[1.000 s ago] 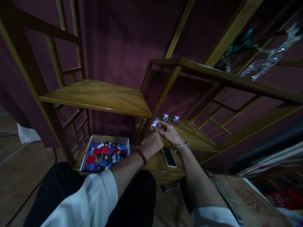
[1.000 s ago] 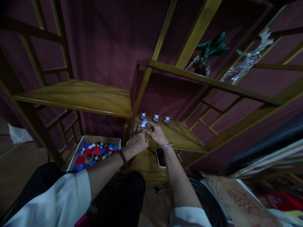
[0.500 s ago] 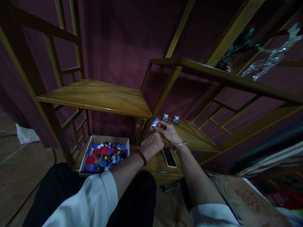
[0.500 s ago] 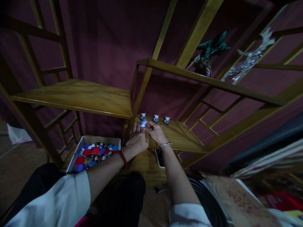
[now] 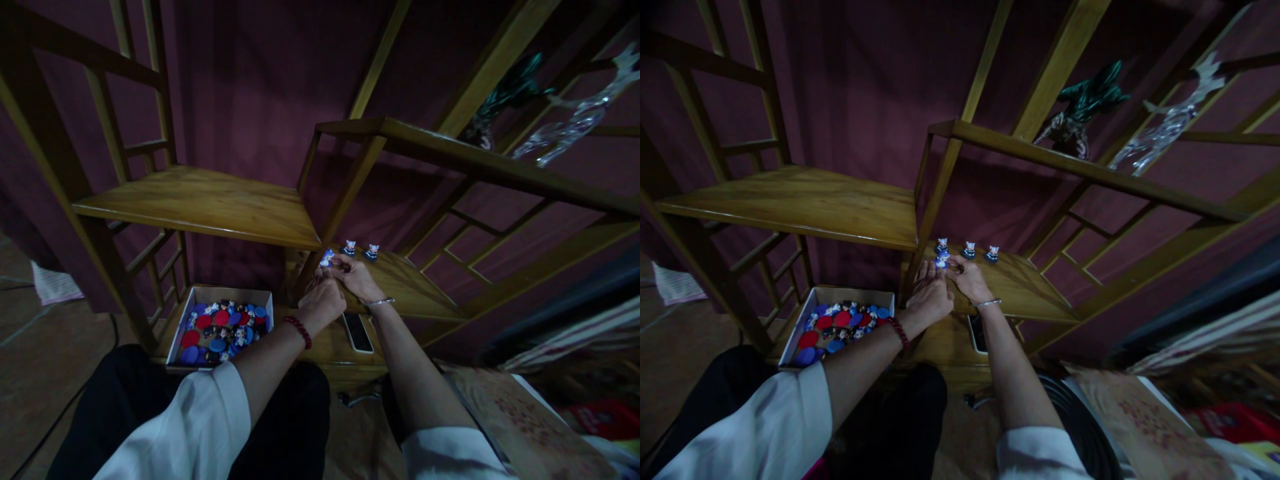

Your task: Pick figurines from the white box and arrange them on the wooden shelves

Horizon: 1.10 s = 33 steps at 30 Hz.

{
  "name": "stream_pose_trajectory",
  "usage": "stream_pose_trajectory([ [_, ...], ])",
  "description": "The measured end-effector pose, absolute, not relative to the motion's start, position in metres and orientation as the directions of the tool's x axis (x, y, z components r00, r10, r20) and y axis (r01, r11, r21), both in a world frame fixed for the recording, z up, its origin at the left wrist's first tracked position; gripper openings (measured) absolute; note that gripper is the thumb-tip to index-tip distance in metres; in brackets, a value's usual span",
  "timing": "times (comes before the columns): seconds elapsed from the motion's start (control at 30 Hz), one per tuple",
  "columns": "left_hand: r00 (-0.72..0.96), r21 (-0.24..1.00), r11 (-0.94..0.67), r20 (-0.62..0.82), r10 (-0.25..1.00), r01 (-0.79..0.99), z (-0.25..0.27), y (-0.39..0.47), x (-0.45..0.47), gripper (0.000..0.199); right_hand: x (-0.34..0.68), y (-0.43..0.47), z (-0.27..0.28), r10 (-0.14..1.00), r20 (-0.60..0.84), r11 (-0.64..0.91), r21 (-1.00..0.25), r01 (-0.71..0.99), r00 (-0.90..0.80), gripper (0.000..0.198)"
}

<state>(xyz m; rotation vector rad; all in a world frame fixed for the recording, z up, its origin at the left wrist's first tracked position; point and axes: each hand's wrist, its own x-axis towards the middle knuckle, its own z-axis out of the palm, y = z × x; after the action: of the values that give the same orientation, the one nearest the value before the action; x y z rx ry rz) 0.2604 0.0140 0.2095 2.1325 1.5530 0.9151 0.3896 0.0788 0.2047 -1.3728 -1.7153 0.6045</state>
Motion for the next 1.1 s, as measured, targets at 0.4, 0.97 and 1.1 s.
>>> stream_pose_trajectory([
  [0.4,0.187,0.608,-0.335,0.296,0.937,0.720,0.207,0.015,0.262,0.054,0.390,0.076,0.207,0.941,0.327,0.310,-0.728,0.611,-0.087,0.031],
  [0.97,0.194,0.547,-0.385,0.375,0.907,0.743,0.207,0.005,0.256,0.052,0.388,0.070,0.205,0.948,0.316,0.284,-0.763,0.580,-0.049,0.034],
  [1.1,0.207,0.520,-0.426,0.427,0.880,0.740,0.208,0.002,0.254,0.049,0.389,0.069,0.204,0.950,0.304,0.289,-0.781,0.554,-0.066,0.035],
])
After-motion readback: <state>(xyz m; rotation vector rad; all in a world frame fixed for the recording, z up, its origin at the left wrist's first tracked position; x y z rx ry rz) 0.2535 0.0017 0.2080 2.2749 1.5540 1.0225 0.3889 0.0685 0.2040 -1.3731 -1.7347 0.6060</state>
